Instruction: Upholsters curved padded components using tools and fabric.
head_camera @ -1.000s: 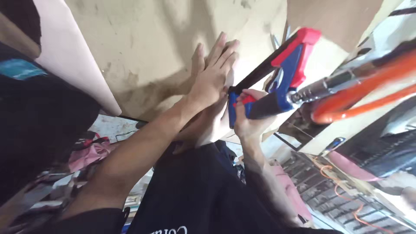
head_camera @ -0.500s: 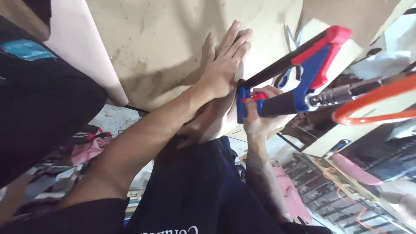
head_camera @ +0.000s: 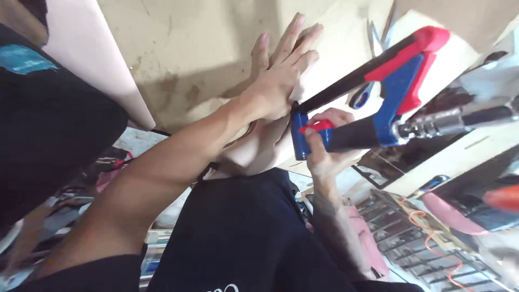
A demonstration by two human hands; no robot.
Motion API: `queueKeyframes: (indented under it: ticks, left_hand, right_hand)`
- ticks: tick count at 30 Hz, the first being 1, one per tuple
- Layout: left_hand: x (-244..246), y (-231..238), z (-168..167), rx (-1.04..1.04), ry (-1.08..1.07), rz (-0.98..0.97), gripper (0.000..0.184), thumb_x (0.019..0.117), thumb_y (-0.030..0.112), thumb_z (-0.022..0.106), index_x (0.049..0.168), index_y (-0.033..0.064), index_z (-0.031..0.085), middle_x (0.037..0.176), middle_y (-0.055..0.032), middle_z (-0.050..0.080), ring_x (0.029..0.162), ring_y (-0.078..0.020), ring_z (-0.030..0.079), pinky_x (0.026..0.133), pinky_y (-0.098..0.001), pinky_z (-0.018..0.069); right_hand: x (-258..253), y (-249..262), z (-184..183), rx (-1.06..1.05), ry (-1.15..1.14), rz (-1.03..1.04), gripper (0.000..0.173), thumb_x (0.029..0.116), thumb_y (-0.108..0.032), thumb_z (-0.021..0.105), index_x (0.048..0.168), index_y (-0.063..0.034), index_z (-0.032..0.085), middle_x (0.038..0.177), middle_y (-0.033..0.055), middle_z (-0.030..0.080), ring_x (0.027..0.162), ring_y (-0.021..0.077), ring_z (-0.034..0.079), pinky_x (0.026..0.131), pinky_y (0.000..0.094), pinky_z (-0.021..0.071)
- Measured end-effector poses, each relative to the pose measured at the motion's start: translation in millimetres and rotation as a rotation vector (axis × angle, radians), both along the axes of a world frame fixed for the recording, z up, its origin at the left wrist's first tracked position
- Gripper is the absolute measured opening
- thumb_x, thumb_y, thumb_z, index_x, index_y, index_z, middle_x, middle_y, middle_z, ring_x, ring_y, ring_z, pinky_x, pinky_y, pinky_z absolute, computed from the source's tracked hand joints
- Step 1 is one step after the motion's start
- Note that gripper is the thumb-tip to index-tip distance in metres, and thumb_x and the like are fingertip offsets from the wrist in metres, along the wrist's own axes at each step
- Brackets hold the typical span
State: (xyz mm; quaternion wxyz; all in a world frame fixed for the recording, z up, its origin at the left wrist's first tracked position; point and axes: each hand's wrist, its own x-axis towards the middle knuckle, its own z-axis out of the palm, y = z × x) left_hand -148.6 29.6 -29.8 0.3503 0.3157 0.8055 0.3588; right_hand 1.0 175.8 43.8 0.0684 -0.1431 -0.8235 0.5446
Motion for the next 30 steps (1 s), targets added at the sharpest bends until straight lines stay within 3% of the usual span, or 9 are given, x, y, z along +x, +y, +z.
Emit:
queueKeyframes:
  ticks: [5,9,12,14,16,20,24,28,30]
  left_hand:
    - [-2,-2,0,0.016,-0.002,-0.007,0.104,0.0661,0.034,0.086,0.157,0.0232,0.038,0.175,0.0028,-0.002,0.158,-0.0282,-0.017,0.109,-0.0820,-0.0156]
    - [-5,-2,0,0.019,0.006,-0.016,0.104,0.0677,0.032,0.084,0.159,0.0211,0.036,0.175,0.0010,0.000,0.159,-0.0297,-0.015,0.109,-0.0823,-0.0146]
    - [5,-8,3,0.016,-0.008,-0.047,0.105,0.0710,0.037,0.081,0.162,0.0191,0.032,0.174,-0.0043,0.008,0.160,-0.0332,-0.007,0.110,-0.0834,-0.0106]
    - [-10,-8,2,0.043,0.012,-0.060,0.104,0.0730,0.035,0.083,0.162,0.0185,0.032,0.175,-0.0041,0.003,0.159,-0.0330,-0.011,0.110,-0.0834,-0.0113]
    - [-14,-17,5,0.046,-0.027,-0.094,0.097,0.0802,0.026,0.080,0.163,0.0162,0.030,0.175,-0.0034,0.001,0.160,-0.0280,-0.011,0.114,-0.0786,-0.0110]
    - [-4,-30,0,0.024,0.094,-0.009,0.096,0.0791,0.042,0.081,0.161,0.0196,0.036,0.171,0.0040,0.022,0.160,-0.0166,0.008,0.124,-0.0649,-0.0079]
    - [4,-23,-2,0.006,0.110,0.055,0.092,0.0789,0.046,0.079,0.159,0.0205,0.041,0.170,0.0079,0.026,0.159,-0.0128,0.008,0.123,-0.0638,-0.0115]
    - [4,-22,-3,0.015,0.144,0.084,0.087,0.0766,0.037,0.078,0.156,0.0197,0.046,0.168,0.0077,0.031,0.158,-0.0120,0.014,0.125,-0.0622,-0.0079]
    - [7,-22,-5,0.016,0.179,0.084,0.082,0.0796,0.039,0.074,0.155,0.0192,0.048,0.167,0.0075,0.032,0.158,-0.0128,0.015,0.125,-0.0624,-0.0077]
  right_hand:
    - [0,-15,-1,0.043,-0.042,-0.046,0.034,0.0820,-0.002,0.072,0.113,0.0051,0.062,0.108,0.0147,0.070,0.099,0.0273,0.071,0.083,0.0441,0.0629]
    - [-8,-25,-5,0.108,-0.027,-0.085,0.033,0.0818,-0.005,0.073,0.110,0.0043,0.059,0.102,0.0131,0.071,0.095,0.0251,0.072,0.080,0.0429,0.0631]
    - [15,-34,-6,0.139,0.001,-0.075,0.031,0.0852,-0.006,0.073,0.112,0.0048,0.062,0.109,0.0155,0.070,0.103,0.0263,0.070,0.088,0.0444,0.0619]
    - [10,-24,-16,0.148,0.094,-0.058,0.033,0.0839,-0.006,0.074,0.114,0.0052,0.067,0.112,0.0166,0.069,0.104,0.0267,0.069,0.089,0.0436,0.0610]
    - [19,-22,-20,0.080,0.140,-0.082,0.034,0.0819,-0.002,0.075,0.114,0.0062,0.068,0.111,0.0175,0.068,0.103,0.0283,0.068,0.089,0.0438,0.0608]
    - [30,-19,-18,0.049,0.126,-0.044,0.030,0.0824,-0.002,0.074,0.112,0.0035,0.068,0.111,0.0144,0.069,0.103,0.0269,0.069,0.088,0.0438,0.0612]
    - [22,-16,-7,0.004,0.090,-0.015,0.033,0.0802,0.003,0.074,0.112,0.0040,0.065,0.107,0.0132,0.071,0.099,0.0256,0.070,0.085,0.0430,0.0620]
    - [9,-10,-8,0.009,0.039,-0.016,0.035,0.0809,0.001,0.075,0.114,0.0049,0.063,0.108,0.0140,0.071,0.099,0.0269,0.071,0.085,0.0448,0.0627]
    - [5,-8,-5,0.009,-0.007,-0.002,0.035,0.0812,0.000,0.075,0.113,0.0044,0.062,0.108,0.0142,0.071,0.099,0.0273,0.072,0.085,0.0455,0.0629]
